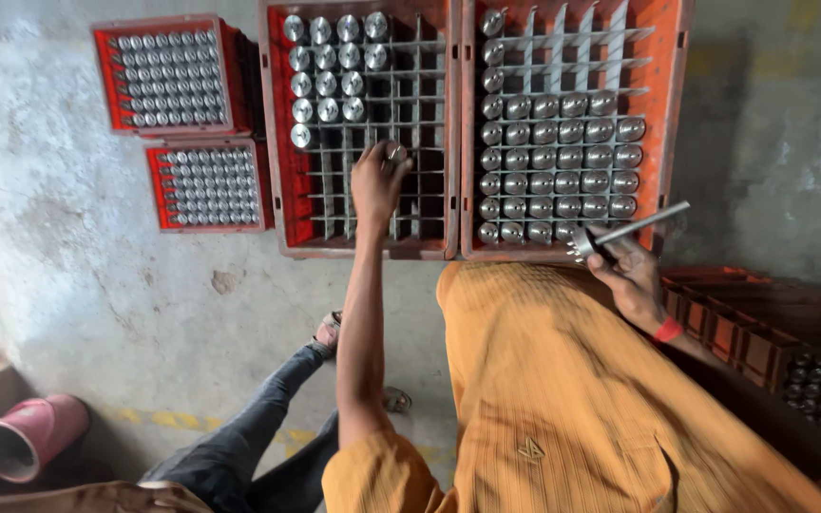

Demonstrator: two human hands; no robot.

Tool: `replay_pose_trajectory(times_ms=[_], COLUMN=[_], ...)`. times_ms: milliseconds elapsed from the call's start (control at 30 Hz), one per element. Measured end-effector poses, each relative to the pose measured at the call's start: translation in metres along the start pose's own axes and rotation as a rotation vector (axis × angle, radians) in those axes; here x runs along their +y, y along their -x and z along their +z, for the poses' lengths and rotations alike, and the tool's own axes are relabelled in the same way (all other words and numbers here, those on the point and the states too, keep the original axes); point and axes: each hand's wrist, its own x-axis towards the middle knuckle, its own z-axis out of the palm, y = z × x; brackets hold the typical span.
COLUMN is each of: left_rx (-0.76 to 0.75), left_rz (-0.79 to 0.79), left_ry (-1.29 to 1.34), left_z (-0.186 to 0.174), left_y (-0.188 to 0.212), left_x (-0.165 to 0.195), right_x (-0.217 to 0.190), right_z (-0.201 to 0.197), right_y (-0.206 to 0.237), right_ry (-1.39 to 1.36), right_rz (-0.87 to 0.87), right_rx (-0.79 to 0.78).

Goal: The person picks cup-shaped metal parts one at a time from red grid trays on the floor, fits each part onto a handheld shaft tool, and places it back into the tray. After filling the tray, the person lifts the loaded tray and carries it across the floor.

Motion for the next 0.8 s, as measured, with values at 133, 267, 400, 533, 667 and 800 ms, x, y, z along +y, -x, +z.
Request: replay_pose_trajectory(times_ms=[133, 267, 400, 533, 667, 800], left_rx=[0.087, 0.003, -0.183, -0.256, -0.118, -0.286], left_rz=[-0.017, -0.015, -0.327, -0.102, -0.023, -0.213], left_ry=[0.586, 1.320, 0.931, 0.779, 0.939, 0.944], left_z=[-0.033, 0.019, 0.084, 0.041, -0.024, 0.019], left_y=[0.071, 0.115, 0.146, 0.213, 0.241, 0.192], left_x=[0.019, 0.041, 0.079, 0.139, 0.179, 0.175], right_x=[0.017, 0.034, 0.022, -0.014, -0.032, -0.029], right_z=[-0.014, -0.015, 0.000, 0.006, -0.002, -0.010], right_y=[0.018, 0.021, 0.017, 0.023, 0.015, 0.005], right_ry=[-0.032, -0.149, -0.035, -0.098, -0.168, -0.206], right_rz=[0.001, -0.007, -0.023, -0.025, 0.009, 0.010], right_rx=[0.108, 0.113, 0.027, -0.007, 0.097, 0.137])
